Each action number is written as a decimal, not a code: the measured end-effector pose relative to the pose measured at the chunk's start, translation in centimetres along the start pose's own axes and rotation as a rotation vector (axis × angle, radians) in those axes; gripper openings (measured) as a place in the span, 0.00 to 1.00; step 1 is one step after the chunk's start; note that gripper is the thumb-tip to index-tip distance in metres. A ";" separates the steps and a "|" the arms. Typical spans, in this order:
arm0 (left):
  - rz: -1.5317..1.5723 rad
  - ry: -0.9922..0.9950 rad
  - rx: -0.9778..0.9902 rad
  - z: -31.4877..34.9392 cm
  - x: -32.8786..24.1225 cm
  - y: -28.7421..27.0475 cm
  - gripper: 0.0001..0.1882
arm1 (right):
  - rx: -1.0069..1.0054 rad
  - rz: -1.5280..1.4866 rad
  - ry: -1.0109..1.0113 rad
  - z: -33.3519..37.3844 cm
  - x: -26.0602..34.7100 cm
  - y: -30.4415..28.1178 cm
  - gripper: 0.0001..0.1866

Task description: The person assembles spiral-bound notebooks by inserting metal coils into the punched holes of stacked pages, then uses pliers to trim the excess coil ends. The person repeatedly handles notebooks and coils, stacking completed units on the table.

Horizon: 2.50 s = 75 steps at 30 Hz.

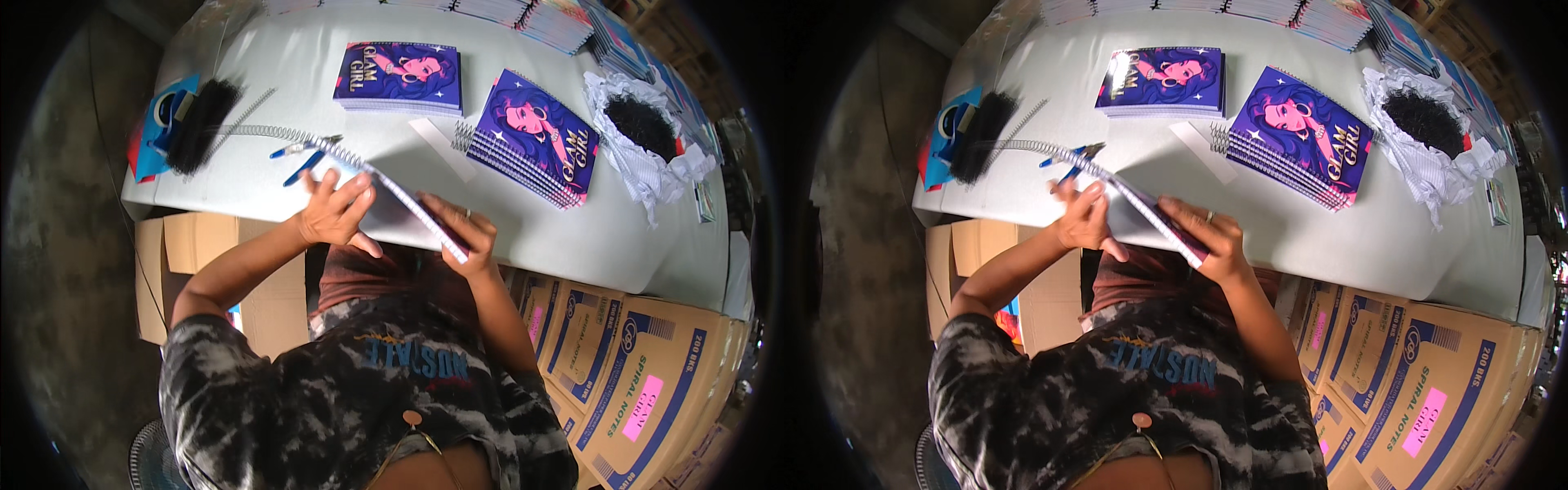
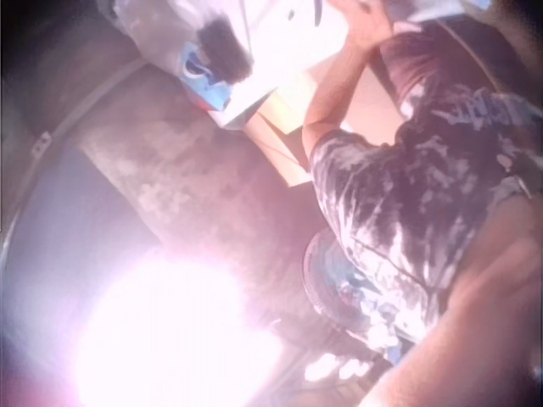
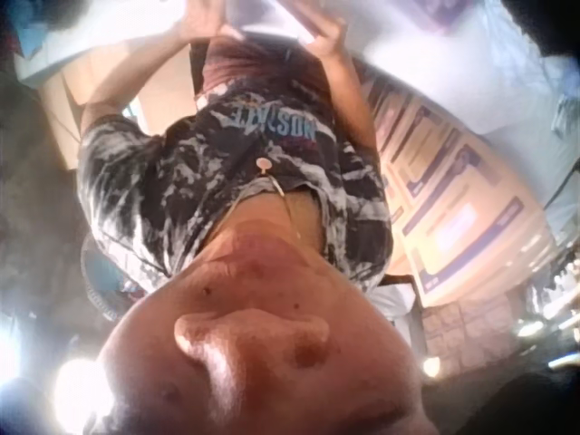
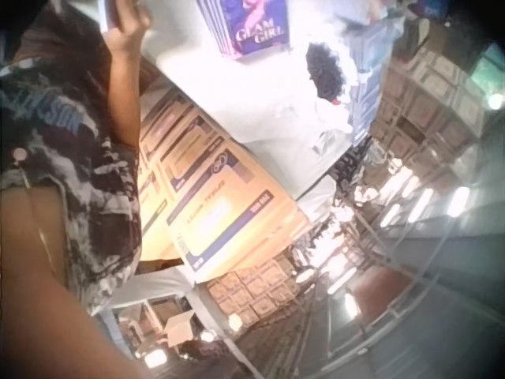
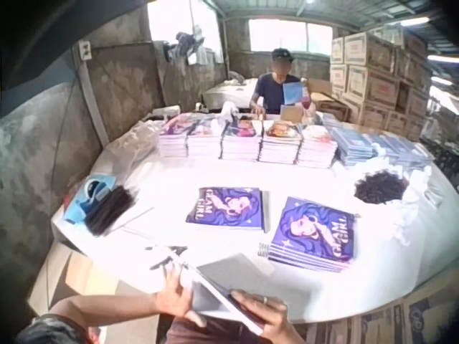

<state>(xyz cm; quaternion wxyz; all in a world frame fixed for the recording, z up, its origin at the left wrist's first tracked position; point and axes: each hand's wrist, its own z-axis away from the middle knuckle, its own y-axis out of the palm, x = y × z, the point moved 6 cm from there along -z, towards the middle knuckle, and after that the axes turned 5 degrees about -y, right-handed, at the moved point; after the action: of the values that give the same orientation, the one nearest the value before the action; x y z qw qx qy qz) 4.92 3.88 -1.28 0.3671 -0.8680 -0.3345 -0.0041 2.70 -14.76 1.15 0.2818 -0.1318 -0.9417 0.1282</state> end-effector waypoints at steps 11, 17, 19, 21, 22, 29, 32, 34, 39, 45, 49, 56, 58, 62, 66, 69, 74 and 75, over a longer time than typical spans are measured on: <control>-0.077 -0.120 -0.283 -4.7 4.2 -1.3 0.61 | 0.012 -0.093 0.097 0.4 -0.7 0.8 0.23; 0.268 -0.096 0.002 0.7 -1.2 2.2 0.58 | -0.028 -0.085 0.091 0.0 -1.2 0.9 0.21; 0.084 -0.158 -0.291 -4.4 2.2 -0.6 0.50 | -0.027 -0.055 0.177 0.4 -1.4 0.4 0.20; 0.051 -0.214 -0.256 -9.0 4.3 -2.9 0.37 | -0.019 -0.278 0.387 0.2 -1.9 0.4 0.15; 0.075 -0.192 -0.119 -10.1 4.7 -2.7 0.30 | -0.090 -0.352 0.400 -0.5 -1.9 0.4 0.14; 0.078 -0.092 -0.353 -11.8 5.0 -3.4 0.26 | 0.003 -0.198 0.254 -0.8 -1.7 0.3 0.19; 0.093 -0.369 -0.600 -9.0 7.2 -1.8 0.44 | 0.017 -0.142 0.125 -1.1 -0.6 0.9 0.23; 0.202 -0.360 -0.377 -2.7 3.7 2.5 0.55 | 0.043 -0.130 0.098 -1.1 -0.7 0.8 0.26; 0.059 0.032 -0.188 -3.5 -0.7 -0.5 0.62 | 0.070 -0.110 0.078 -0.8 -0.6 1.0 0.25; 0.255 0.020 0.159 -1.2 -3.5 0.9 0.58 | -0.043 -0.152 0.129 -0.9 -1.1 1.4 0.26; 0.101 -0.183 -0.209 -5.8 -1.0 -0.7 0.58 | 0.063 -0.154 0.108 -1.0 0.1 2.1 0.27; 0.123 0.105 -0.195 -5.9 -2.9 -0.5 0.58 | -0.007 -0.163 0.138 -1.1 -0.6 1.6 0.25; 0.092 -0.093 -0.415 -8.6 0.8 0.0 0.60 | 0.031 -0.112 0.071 -1.3 0.4 2.2 0.24; 0.322 -0.109 0.138 -3.0 -4.1 2.4 0.67 | -0.076 -0.191 0.144 -0.9 -0.8 2.0 0.24; 0.132 -0.073 -0.082 -8.2 -2.9 -0.6 0.67 | 0.029 -0.117 0.151 -1.6 0.2 2.1 0.26; 0.291 -0.226 0.037 -6.0 -3.2 0.9 0.65 | -0.013 -0.175 0.198 -1.4 -0.5 2.7 0.26; 0.359 -0.223 0.064 -5.7 -4.9 -1.1 0.53 | -0.056 -0.167 -0.017 -3.1 0.9 2.4 0.28; 0.409 -0.331 0.082 -8.0 -3.8 -1.9 0.51 | 0.055 -0.511 0.054 -3.6 1.1 3.1 0.32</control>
<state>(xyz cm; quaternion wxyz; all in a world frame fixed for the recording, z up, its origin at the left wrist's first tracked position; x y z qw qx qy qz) 2.74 -2.48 4.80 0.3354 -0.8908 -0.2076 0.2256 4.34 -10.88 3.60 0.3335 0.1150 -0.9327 0.0749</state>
